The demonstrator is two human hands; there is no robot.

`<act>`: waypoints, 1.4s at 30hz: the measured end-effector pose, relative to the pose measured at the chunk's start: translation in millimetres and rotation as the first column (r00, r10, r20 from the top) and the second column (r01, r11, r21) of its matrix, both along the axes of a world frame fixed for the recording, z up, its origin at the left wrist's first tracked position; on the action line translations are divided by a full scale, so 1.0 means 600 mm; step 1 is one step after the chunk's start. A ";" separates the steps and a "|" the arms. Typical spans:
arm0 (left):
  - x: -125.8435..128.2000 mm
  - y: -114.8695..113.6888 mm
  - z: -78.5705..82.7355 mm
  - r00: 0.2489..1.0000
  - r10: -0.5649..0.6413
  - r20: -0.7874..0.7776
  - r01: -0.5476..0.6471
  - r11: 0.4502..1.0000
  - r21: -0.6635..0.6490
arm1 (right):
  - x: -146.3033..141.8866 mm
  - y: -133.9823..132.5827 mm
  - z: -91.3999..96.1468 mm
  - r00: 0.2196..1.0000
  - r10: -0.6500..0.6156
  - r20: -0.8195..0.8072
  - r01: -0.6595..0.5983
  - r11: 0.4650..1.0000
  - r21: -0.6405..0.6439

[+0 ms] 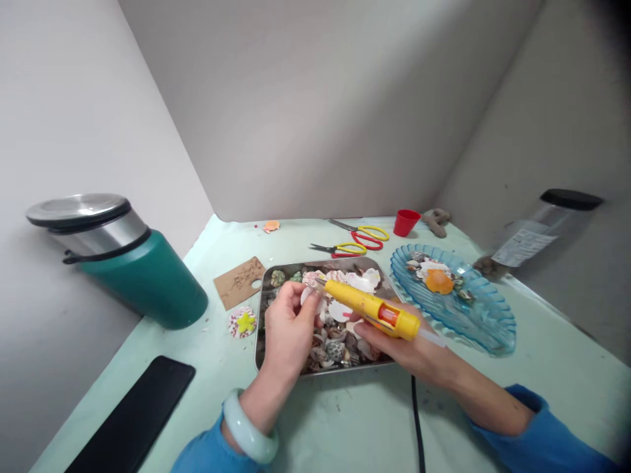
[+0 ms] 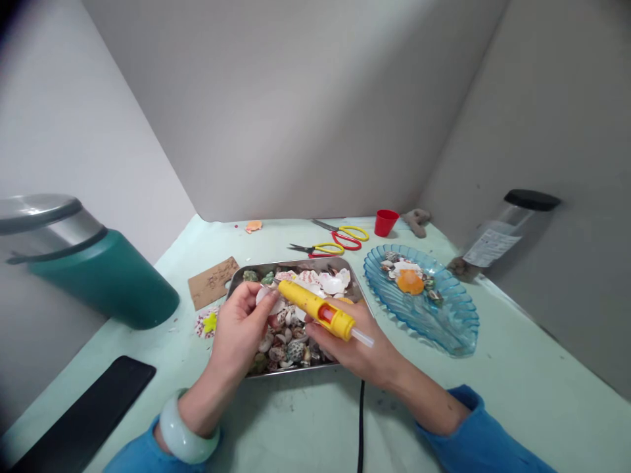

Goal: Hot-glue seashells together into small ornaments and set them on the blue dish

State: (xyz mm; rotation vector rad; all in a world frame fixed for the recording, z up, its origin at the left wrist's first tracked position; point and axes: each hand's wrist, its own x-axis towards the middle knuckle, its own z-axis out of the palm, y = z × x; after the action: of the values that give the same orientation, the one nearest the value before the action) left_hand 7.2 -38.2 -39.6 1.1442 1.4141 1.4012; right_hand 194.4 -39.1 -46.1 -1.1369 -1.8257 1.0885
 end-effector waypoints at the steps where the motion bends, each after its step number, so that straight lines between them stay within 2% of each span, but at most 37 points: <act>1: 0.000 0.001 0.002 1.000 -0.008 0.024 0.009 1.000 -0.020 | 0.001 0.000 -0.001 1.000 0.006 0.004 -0.006 1.000 0.000; 8: -0.004 0.003 0.012 0.976 -0.089 0.196 0.104 0.992 -0.067 | 0.007 0.005 -0.012 0.999 0.040 0.021 -0.041 0.999 0.022; 14: -0.006 0.004 0.009 0.965 -0.108 0.241 0.126 0.990 -0.062 | 0.006 0.005 -0.012 0.999 0.028 0.026 -0.029 0.999 0.040; 19: -0.005 0.004 0.013 0.930 -0.167 0.328 0.196 0.979 -0.059 | 0.003 0.004 -0.003 0.998 0.049 -0.026 -0.050 0.996 -0.070; 25: -0.008 0.004 0.010 0.890 -0.211 0.403 0.246 0.969 -0.035 | 0.013 0.010 -0.003 0.983 0.129 -0.131 -0.157 0.960 -0.234; 30: -0.010 0.007 0.012 0.878 -0.213 0.428 0.248 0.968 -0.028 | 0.020 0.015 -0.002 0.972 0.141 -0.187 -0.190 0.943 -0.273; 36: -0.009 0.001 0.019 0.864 -0.261 0.431 0.297 0.955 -0.017 | 0.015 0.018 -0.002 0.935 0.107 -0.339 -0.222 0.919 -0.325; 42: -0.010 0.002 0.016 0.849 -0.290 0.441 0.329 0.944 -0.012 | 0.016 0.019 -0.004 0.935 0.090 -0.344 -0.216 0.912 -0.349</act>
State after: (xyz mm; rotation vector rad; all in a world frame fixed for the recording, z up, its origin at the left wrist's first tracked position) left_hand 1.1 -36.8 -29.9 0.8834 0.9155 1.2491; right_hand 204.2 -27.6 -48.5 -0.9618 -1.5008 1.6760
